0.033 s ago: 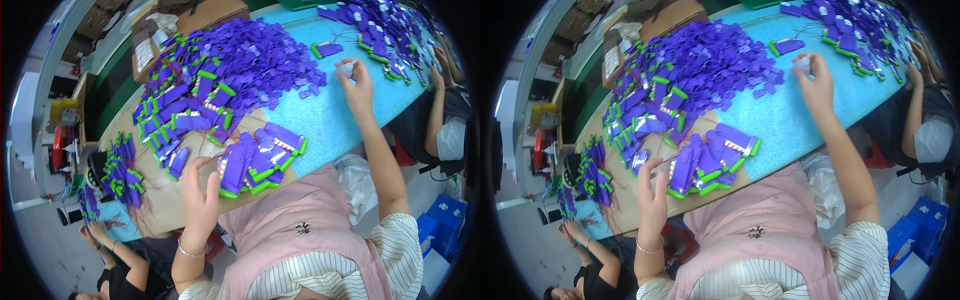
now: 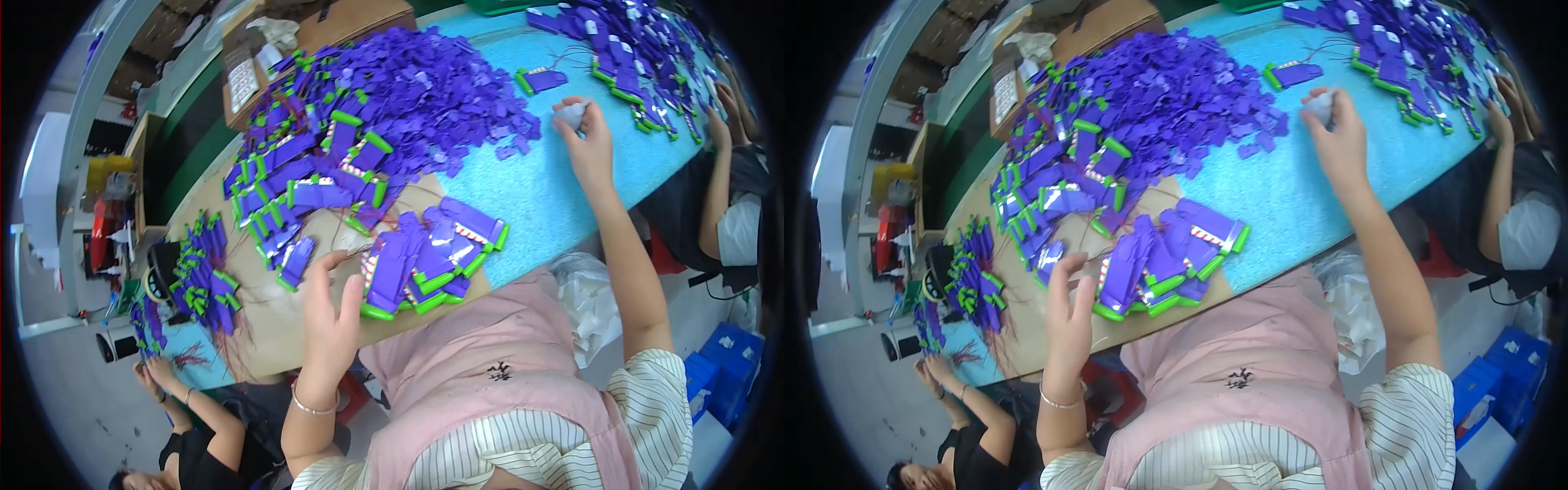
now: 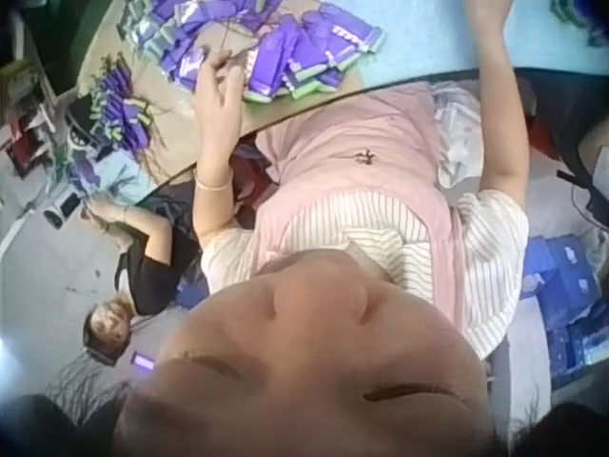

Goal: The person assembles toy components by applying glue from a bottle onto plastic parts and pressing matching plastic pieces together by hand.

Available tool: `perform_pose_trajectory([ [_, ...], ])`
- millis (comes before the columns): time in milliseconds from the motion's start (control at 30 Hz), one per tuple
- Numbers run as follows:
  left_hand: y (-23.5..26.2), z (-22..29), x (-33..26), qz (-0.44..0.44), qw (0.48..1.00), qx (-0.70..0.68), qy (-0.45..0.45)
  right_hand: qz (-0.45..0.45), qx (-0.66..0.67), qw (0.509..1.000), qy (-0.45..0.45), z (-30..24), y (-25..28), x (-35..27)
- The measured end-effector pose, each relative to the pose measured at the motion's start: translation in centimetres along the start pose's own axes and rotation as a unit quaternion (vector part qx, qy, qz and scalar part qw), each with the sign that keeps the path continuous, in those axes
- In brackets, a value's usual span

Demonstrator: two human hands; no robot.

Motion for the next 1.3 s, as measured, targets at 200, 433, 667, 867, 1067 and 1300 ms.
perform_pose_trajectory([
  [200, -0.1, -2.1, -0.1, -0.044, 0.996, -0.062, 0.053, 0.083, -0.046, 0.995, 0.035, -0.9, 1.6, -4.2],
  [433, -0.4, -2.4, 0.0, -0.109, 0.989, -0.057, 0.086, -0.315, -0.133, 0.939, -0.027, -7.5, -6.2, -11.4],
  [667, -3.0, -3.5, -0.2, -0.115, 0.98, -0.132, 0.095, -0.458, -0.202, 0.85, -0.166, -7.9, -9.7, -13.7],
  [867, -4.0, -1.6, -0.4, -0.142, 0.974, -0.15, 0.097, -0.48, -0.201, 0.822, -0.232, -7.9, -10.9, -14.3],
  [1067, -5.6, -0.8, -1.5, -0.181, 0.891, -0.371, 0.188, -0.429, -0.065, 0.873, -0.222, -7.6, -10.8, -17.3],
  [1300, -6.4, 0.8, -2.8, -0.232, 0.858, -0.429, 0.162, -0.436, 0.123, 0.834, -0.314, -9.6, -11.7, -19.5],
])
Point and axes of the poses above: each hand's wrist, its own x-axis towards the middle knuckle, its own y-axis out of the back of the hand, z = x × y, the point moved 8 cm from there along x, towards the middle knuckle, and after that the axes turned 7 degrees about -y, right-handed, at the moved point
